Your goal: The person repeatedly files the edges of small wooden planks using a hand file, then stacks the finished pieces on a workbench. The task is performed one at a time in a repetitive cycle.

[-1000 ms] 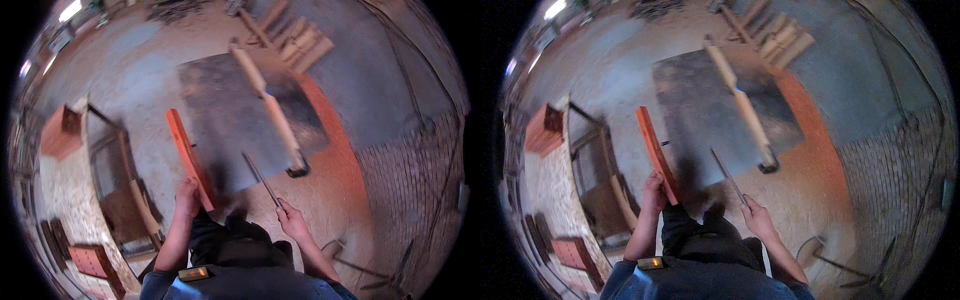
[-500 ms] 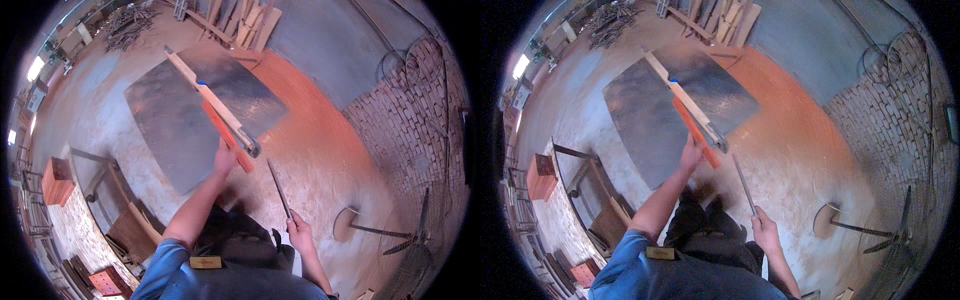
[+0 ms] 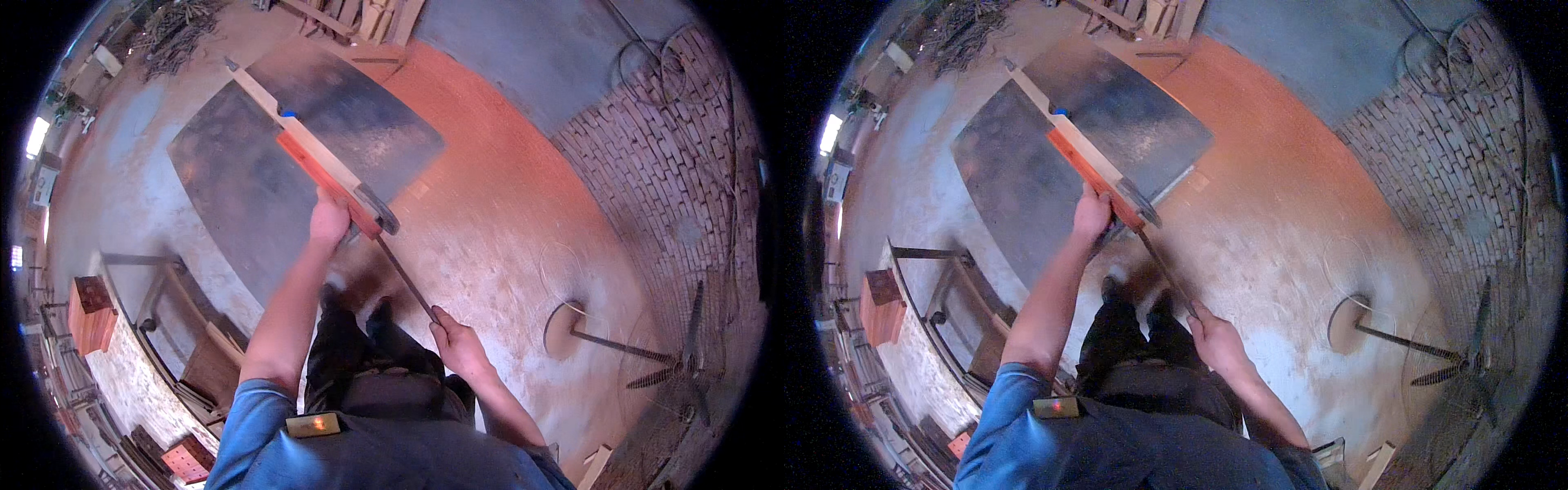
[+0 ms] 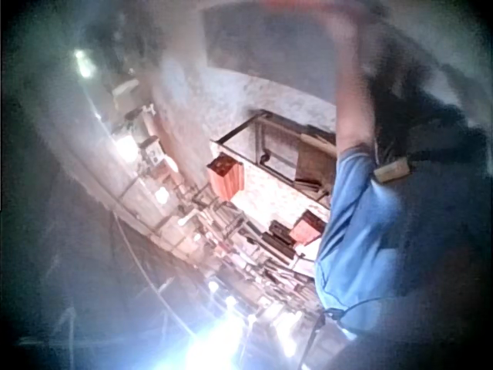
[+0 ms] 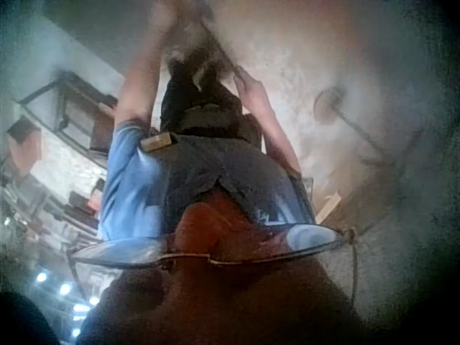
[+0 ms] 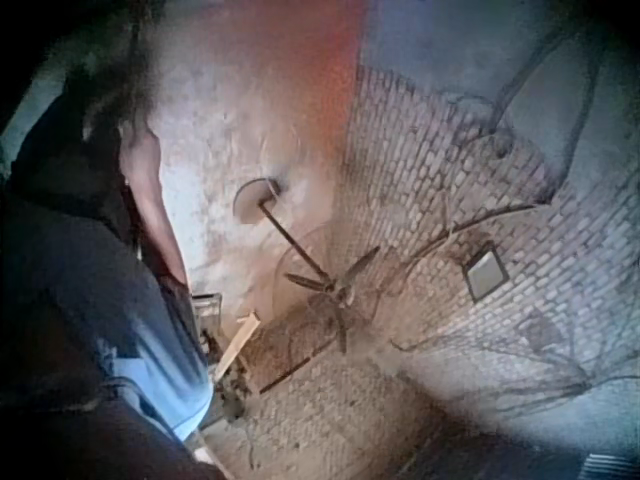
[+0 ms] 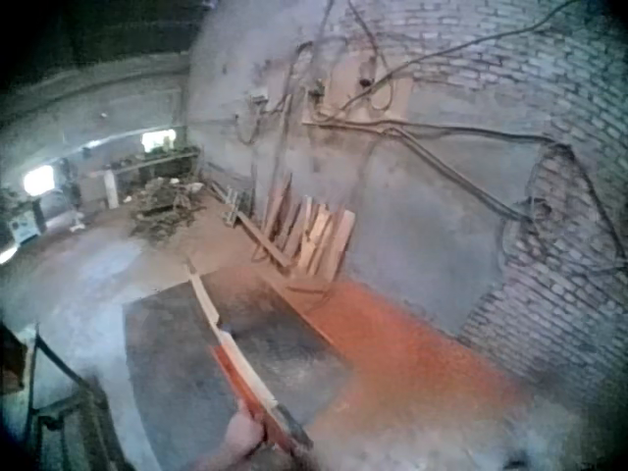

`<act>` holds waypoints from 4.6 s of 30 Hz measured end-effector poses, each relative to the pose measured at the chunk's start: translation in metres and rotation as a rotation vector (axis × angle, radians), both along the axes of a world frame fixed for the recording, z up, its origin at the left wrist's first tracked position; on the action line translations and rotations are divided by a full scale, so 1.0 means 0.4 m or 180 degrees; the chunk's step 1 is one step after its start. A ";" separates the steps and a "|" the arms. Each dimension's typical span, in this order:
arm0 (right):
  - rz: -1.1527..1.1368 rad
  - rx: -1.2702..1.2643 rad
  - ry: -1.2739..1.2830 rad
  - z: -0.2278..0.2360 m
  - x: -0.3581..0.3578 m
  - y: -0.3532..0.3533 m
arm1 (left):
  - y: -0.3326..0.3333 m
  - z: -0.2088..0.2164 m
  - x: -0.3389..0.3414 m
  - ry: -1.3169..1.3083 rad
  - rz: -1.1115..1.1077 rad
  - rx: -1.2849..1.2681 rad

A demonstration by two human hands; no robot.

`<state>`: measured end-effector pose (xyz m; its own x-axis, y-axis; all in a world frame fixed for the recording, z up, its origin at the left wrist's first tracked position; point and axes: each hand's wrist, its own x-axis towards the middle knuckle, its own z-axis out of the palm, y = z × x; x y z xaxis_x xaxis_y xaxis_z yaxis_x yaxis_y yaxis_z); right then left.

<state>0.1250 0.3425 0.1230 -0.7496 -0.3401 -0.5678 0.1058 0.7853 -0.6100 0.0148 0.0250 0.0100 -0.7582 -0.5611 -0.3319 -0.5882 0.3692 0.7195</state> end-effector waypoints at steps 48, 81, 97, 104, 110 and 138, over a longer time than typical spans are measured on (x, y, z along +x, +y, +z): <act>0.0541 -0.0094 0.0637 -0.022 -0.364 -0.786 | -0.884 0.013 -0.299 -0.0501 -0.0412 -0.1509; 0.1848 -0.0520 -0.0083 -0.040 0.035 -0.682 | -0.474 0.205 1.613 0.0317 0.5698 -0.0774; 0.3081 -0.0516 -0.0004 -0.116 0.298 -1.288 | -0.490 0.194 2.206 -0.3266 0.6161 -0.1342; 0.2907 -0.0301 -0.0144 -0.060 0.386 -1.402 | -0.702 0.067 2.181 -0.3528 0.4469 -0.3343; 0.2747 0.0018 0.0145 0.011 0.425 -1.412 | -1.313 -0.017 1.825 0.0113 0.4497 -0.0758; 0.1781 -0.0266 -0.0247 -0.030 0.264 -1.014 | -0.977 0.105 1.298 0.4739 0.3580 0.2112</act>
<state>0.2305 -0.0632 0.1111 -0.3997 -0.7194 -0.5680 -0.2654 0.6840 -0.6795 0.5339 -0.3658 0.0522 -0.0396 -0.9782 -0.2040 0.7671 -0.1606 0.6211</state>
